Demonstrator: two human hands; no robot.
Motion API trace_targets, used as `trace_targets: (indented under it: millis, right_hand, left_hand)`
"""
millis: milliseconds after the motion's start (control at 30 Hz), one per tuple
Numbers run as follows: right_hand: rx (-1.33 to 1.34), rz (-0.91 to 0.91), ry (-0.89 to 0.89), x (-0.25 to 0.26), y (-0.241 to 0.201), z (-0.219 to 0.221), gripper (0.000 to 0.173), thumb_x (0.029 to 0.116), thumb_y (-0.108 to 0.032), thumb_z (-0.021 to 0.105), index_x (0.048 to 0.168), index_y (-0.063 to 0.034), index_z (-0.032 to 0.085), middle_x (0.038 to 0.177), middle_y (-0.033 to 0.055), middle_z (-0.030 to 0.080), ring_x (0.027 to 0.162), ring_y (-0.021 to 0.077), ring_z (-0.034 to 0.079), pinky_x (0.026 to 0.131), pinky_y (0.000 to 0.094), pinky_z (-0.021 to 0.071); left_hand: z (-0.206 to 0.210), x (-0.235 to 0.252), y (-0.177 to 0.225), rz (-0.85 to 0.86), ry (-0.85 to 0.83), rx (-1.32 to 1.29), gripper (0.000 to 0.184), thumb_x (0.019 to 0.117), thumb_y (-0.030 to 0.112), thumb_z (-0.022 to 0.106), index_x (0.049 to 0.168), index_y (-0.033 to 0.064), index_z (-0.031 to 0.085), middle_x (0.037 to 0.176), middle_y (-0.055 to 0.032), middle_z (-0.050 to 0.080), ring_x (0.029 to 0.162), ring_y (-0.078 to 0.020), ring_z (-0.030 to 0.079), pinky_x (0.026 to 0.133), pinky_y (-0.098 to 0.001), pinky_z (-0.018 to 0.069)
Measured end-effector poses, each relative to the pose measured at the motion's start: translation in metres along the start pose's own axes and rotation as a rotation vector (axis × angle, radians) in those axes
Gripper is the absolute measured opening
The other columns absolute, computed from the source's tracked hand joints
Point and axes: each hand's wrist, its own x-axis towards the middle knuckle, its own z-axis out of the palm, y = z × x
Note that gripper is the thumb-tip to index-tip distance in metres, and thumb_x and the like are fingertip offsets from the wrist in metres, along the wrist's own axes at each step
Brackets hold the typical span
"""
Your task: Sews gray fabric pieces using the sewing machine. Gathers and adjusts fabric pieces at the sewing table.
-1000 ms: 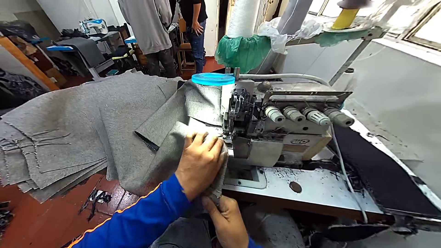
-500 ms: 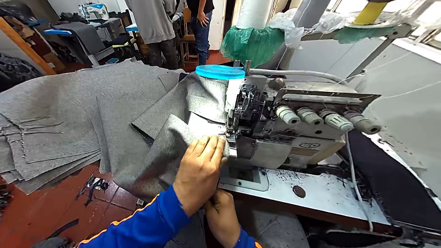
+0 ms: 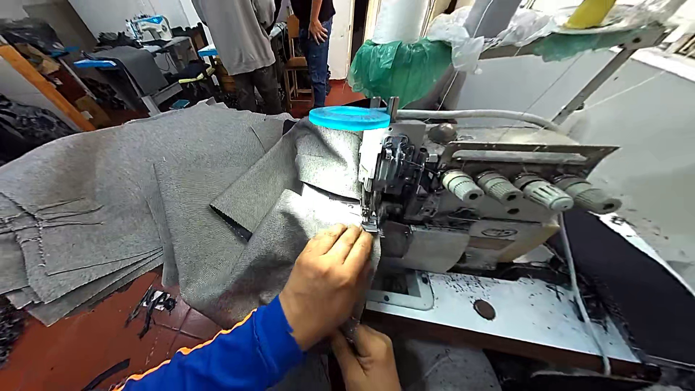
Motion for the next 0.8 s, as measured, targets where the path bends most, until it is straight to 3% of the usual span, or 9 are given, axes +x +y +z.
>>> trace_targets:
  millis: [100, 200, 300, 400, 467, 533, 600, 700, 800]
  right_hand:
    - [-0.004, 0.048, 0.030, 0.010, -0.010, -0.013, 0.026, 0.0945, -0.017, 0.066, 0.081, 0.0046, 0.073, 0.068, 0.0072, 0.069, 0.066, 0.0006, 0.065, 0.067, 0.0164, 0.0534]
    - [0.213, 0.111, 0.028, 0.023, -0.010, -0.020, 0.025, 0.0994, -0.015, 0.060, 0.080, -0.0019, 0.068, 0.067, -0.0079, 0.063, 0.064, -0.0103, 0.057, 0.062, 0.0106, 0.0489]
    - [0.568, 0.263, 0.001, 0.031, -0.011, -0.026, 0.027, 0.1040, -0.008, 0.049, 0.089, -0.0086, 0.071, 0.076, -0.0090, 0.071, 0.071, -0.0042, 0.067, 0.070, 0.0180, 0.0578]
    - [0.779, 0.334, 0.028, 0.031, -0.012, -0.025, 0.033, 0.1054, -0.013, 0.048, 0.084, -0.0152, 0.073, 0.074, -0.0078, 0.073, 0.068, -0.0010, 0.068, 0.067, 0.0210, 0.0594]
    - [0.704, 0.237, 0.059, 0.029, -0.007, -0.019, 0.030, 0.1040, -0.017, 0.054, 0.079, -0.0171, 0.070, 0.069, -0.0117, 0.070, 0.064, -0.0044, 0.065, 0.063, 0.0182, 0.0572]
    - [0.476, 0.070, 0.115, 0.030, 0.003, -0.010, 0.027, 0.0998, -0.015, 0.057, 0.074, -0.0110, 0.064, 0.065, -0.0114, 0.064, 0.061, -0.0083, 0.061, 0.059, 0.0138, 0.0535]
    - [0.235, -0.081, 0.164, 0.033, 0.012, -0.006, 0.031, 0.0971, -0.018, 0.056, 0.072, -0.0020, 0.065, 0.063, -0.0036, 0.063, 0.062, -0.0075, 0.061, 0.061, 0.0116, 0.0521]
    - [-0.017, -0.215, 0.231, 0.044, 0.015, -0.004, 0.037, 0.0978, -0.021, 0.053, 0.069, -0.0002, 0.062, 0.059, 0.0040, 0.059, 0.057, 0.0002, 0.059, 0.058, 0.0139, 0.0495]
    - [-0.085, -0.241, 0.258, 0.059, 0.015, -0.005, 0.039, 0.0992, -0.021, 0.052, 0.067, -0.0012, 0.061, 0.056, 0.0038, 0.056, 0.053, 0.0027, 0.057, 0.053, 0.0158, 0.0479]
  left_hand:
    - [0.003, 0.013, -0.004, -0.070, -0.010, -0.095, 0.023, 0.0977, 0.010, 0.055, 0.108, 0.0005, 0.073, 0.110, -0.0113, 0.076, 0.112, -0.0235, 0.072, 0.096, -0.0365, 0.0579]
    - [-0.008, 0.024, -0.008, -0.120, -0.122, -0.209, 0.021, 0.0976, 0.006, 0.054, 0.109, 0.0003, 0.070, 0.109, -0.0112, 0.074, 0.116, -0.0238, 0.069, 0.101, -0.0388, 0.0544]
    - [-0.036, 0.017, -0.001, -0.093, -0.080, -0.259, 0.023, 0.0988, 0.009, 0.050, 0.109, 0.0028, 0.071, 0.114, -0.0084, 0.074, 0.124, -0.0236, 0.065, 0.106, -0.0394, 0.0520]
    - [-0.057, -0.011, 0.013, 0.027, -0.014, -0.342, 0.034, 0.1052, 0.033, 0.051, 0.112, 0.0032, 0.066, 0.122, -0.0146, 0.072, 0.124, -0.0276, 0.065, 0.108, -0.0421, 0.0503]
    - [-0.053, -0.031, 0.013, 0.167, -0.021, -0.291, 0.053, 0.1020, 0.054, 0.053, 0.127, 0.0077, 0.060, 0.133, -0.0138, 0.067, 0.132, -0.0246, 0.059, 0.116, -0.0393, 0.0409]
    - [-0.043, -0.045, 0.003, 0.284, -0.056, -0.154, 0.066, 0.0992, 0.060, 0.053, 0.145, 0.0124, 0.049, 0.149, -0.0117, 0.056, 0.146, -0.0218, 0.045, 0.124, -0.0402, 0.0271]
    - [-0.033, -0.050, -0.010, 0.355, -0.092, -0.036, 0.056, 0.1040, 0.042, 0.052, 0.152, 0.0170, 0.039, 0.158, -0.0106, 0.046, 0.151, -0.0219, 0.036, 0.125, -0.0432, 0.0222]
    - [-0.024, -0.037, -0.027, 0.422, -0.048, -0.024, 0.037, 0.1059, 0.006, 0.047, 0.142, 0.0110, 0.052, 0.143, -0.0118, 0.062, 0.137, -0.0235, 0.056, 0.117, -0.0416, 0.0388]
    - [-0.026, -0.012, -0.040, 0.469, -0.046, -0.147, 0.028, 0.1050, 0.003, 0.050, 0.130, 0.0024, 0.064, 0.121, -0.0133, 0.074, 0.118, -0.0234, 0.070, 0.108, -0.0378, 0.0516]
